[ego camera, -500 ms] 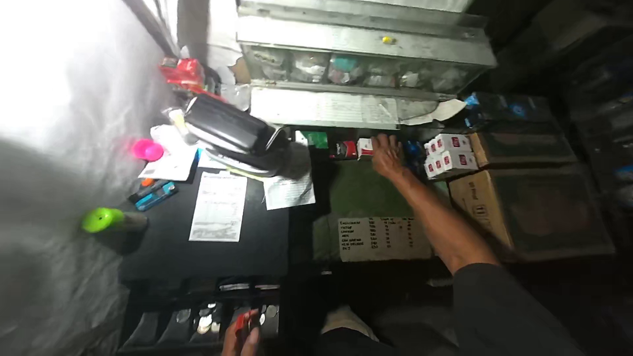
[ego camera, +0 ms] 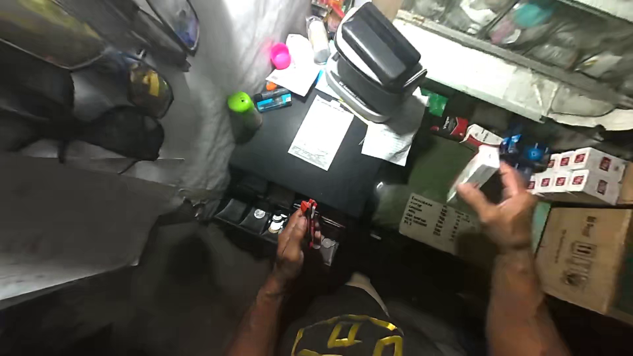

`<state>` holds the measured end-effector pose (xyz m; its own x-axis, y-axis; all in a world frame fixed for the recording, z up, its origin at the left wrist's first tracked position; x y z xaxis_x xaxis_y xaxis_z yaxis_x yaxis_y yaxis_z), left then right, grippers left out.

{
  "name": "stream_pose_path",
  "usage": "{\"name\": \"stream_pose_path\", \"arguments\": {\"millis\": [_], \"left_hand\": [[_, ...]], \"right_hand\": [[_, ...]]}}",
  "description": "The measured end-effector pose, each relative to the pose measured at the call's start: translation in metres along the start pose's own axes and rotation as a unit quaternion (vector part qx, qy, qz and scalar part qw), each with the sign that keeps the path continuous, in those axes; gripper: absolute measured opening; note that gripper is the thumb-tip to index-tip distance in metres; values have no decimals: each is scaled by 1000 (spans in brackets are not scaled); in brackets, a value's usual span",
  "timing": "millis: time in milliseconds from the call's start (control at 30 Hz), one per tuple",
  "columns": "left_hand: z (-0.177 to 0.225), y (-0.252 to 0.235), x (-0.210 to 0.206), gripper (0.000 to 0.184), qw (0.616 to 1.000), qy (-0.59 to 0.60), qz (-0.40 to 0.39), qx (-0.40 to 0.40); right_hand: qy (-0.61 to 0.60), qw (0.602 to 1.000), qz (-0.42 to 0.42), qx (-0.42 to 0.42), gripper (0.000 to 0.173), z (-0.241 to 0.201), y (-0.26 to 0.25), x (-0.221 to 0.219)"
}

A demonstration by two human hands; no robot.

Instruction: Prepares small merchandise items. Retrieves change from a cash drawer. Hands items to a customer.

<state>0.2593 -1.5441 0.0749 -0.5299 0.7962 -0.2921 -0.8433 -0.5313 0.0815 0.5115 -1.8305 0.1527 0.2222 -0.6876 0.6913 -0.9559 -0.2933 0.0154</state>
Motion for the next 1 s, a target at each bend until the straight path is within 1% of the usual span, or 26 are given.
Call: {"name": "stream_pose_path", "arguments": {"millis": [33,100,133,200,267,367,533,700,867,1000], "left_hand": [[1,0,4,47,1000,12,-4,1],[3,-1,15,45,999,37,-26,-5],[4,-1,22,43,998,43,-38,-13],[6,0,39,41,997,55,-55,-29],[14,1,54,40,996,57,-65,-32],[28,3,76,37,997,42,-66,-24],[37,3,113,29,998,-24,-42,-48],[33,2,133,25,997,-55,-29,-48],[34,4,141,27,996,-80,-26,-36],[30,4,141,29,996,-84,-17,-33]], "right_hand": [[-90,996,-8,8,62,-20,31,-21],[-271,962,-45,-6,38,-51,81,-73],[-334,940,-62,-20,30,-61,99,-99],[-393,914,-88,-44,20,-81,125,-144],[-396,909,-116,-50,21,-99,138,-176],[-382,911,-139,-69,25,-124,151,-209],[-400,904,-99,-116,20,-146,167,-248],[-429,886,-101,-141,27,-150,176,-264],[-453,872,-108,-154,26,-151,176,-273],[-453,872,-109,-152,26,-152,175,-271]]}}
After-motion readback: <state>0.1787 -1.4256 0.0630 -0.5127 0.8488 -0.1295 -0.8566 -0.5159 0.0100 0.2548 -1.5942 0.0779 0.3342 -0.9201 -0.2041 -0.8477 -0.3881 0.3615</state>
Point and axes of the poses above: each hand's wrist, its own y-axis away from the middle knuckle, its own x-axis out of the back of the hand, z = x × y, the point moved 5 cm from there along -y, towards the middle knuckle, and after that the axes turned 5 degrees about -x, right-handed, at the moved point
